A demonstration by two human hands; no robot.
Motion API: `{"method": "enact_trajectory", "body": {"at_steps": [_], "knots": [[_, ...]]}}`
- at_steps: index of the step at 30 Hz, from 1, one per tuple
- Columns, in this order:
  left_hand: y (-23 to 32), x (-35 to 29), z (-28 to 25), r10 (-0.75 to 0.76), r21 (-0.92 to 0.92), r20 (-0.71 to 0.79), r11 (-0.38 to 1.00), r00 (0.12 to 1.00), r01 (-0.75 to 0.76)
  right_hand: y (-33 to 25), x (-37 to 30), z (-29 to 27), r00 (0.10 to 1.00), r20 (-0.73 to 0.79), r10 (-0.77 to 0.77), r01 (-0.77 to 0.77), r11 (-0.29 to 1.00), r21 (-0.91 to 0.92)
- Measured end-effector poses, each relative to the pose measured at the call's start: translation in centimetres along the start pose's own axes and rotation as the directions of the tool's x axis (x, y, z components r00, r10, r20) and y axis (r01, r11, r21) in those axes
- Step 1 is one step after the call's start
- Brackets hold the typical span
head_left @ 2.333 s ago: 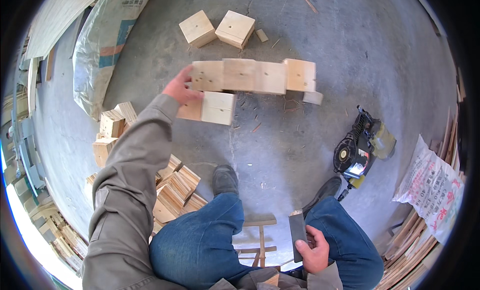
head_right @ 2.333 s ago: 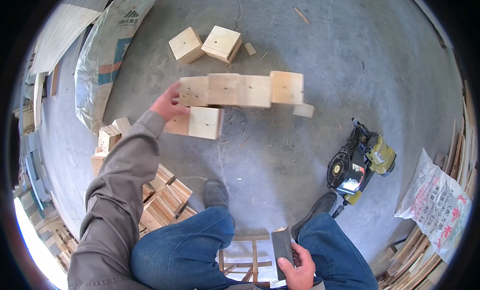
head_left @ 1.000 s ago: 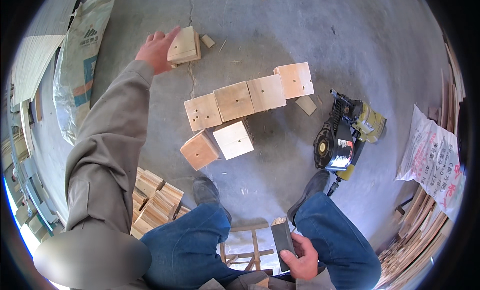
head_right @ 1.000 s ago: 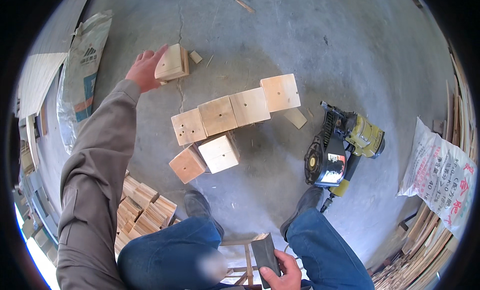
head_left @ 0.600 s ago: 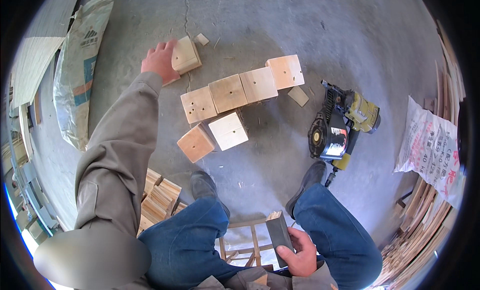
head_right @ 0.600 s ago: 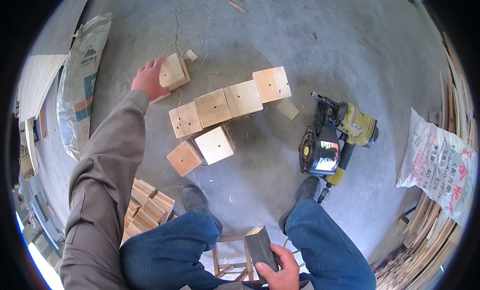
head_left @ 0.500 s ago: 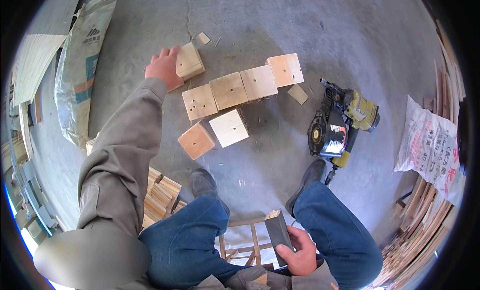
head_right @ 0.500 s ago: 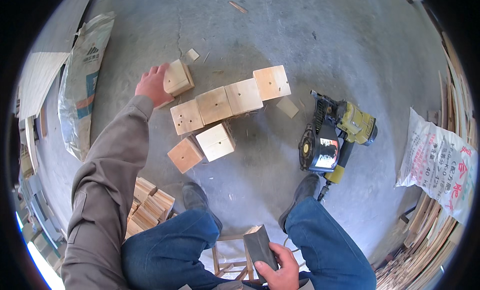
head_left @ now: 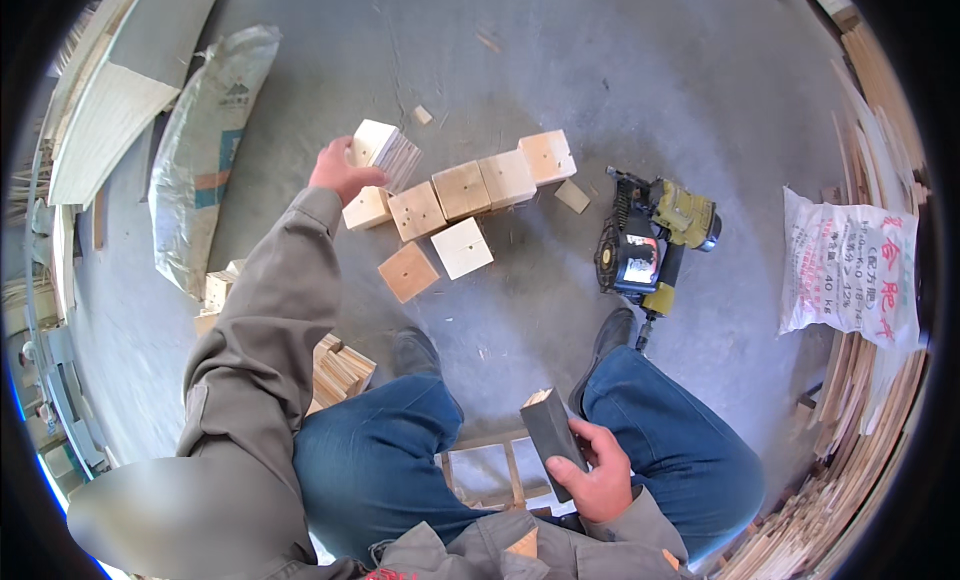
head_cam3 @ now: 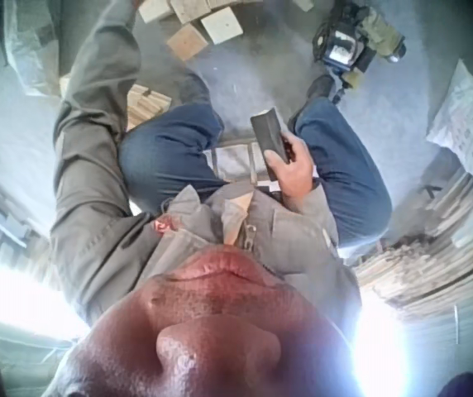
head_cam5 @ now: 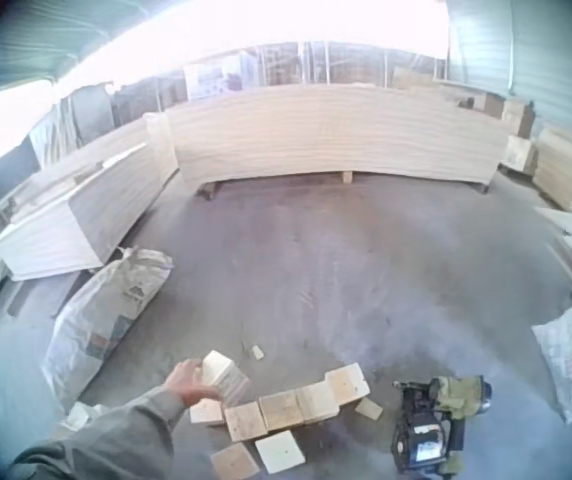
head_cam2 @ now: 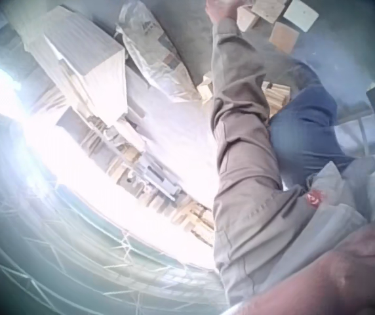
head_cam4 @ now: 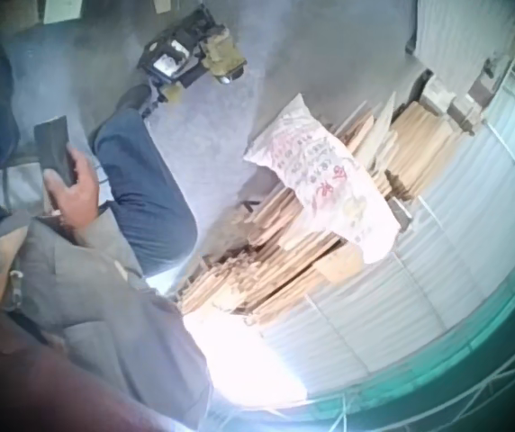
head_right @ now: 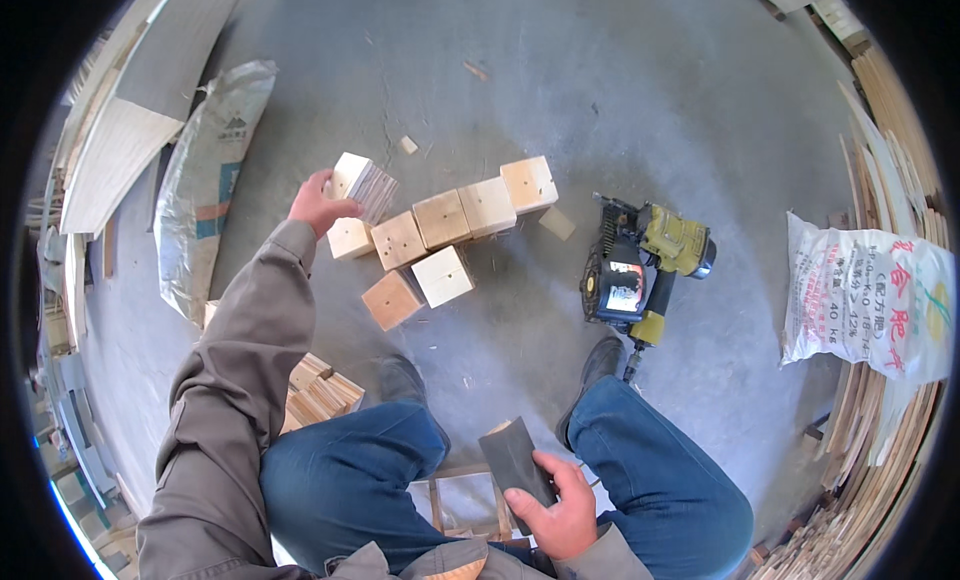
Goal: The person sits on the floor and sands small wooden blocks using a sanding block. They pick up blocks from a pile, sand the edges and faces, and place them back down, repeating the process.
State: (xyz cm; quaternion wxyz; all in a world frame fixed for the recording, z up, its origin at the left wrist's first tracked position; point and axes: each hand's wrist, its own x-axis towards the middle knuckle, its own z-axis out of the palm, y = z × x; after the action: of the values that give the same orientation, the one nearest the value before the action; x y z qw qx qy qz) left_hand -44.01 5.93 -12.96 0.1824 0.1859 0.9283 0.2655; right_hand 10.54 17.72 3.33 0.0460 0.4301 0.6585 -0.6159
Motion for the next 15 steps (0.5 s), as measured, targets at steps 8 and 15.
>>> {"method": "enact_trajectory", "body": {"at_steps": [8,15], "knots": [[10.4,-12.4,-8.9,-0.030,-0.833,0.405,0.401,0.914,0.382,-1.3,-3.3,-0.1,0.956,-0.092,-0.279,0.278,0.960,-0.032],[17.9,-27.1,-12.0,0.184,-0.937,0.341,0.141,0.922,0.319,0.0,-4.8,-0.1,0.920,-0.181,-0.348,0.358,0.933,0.027]]}}
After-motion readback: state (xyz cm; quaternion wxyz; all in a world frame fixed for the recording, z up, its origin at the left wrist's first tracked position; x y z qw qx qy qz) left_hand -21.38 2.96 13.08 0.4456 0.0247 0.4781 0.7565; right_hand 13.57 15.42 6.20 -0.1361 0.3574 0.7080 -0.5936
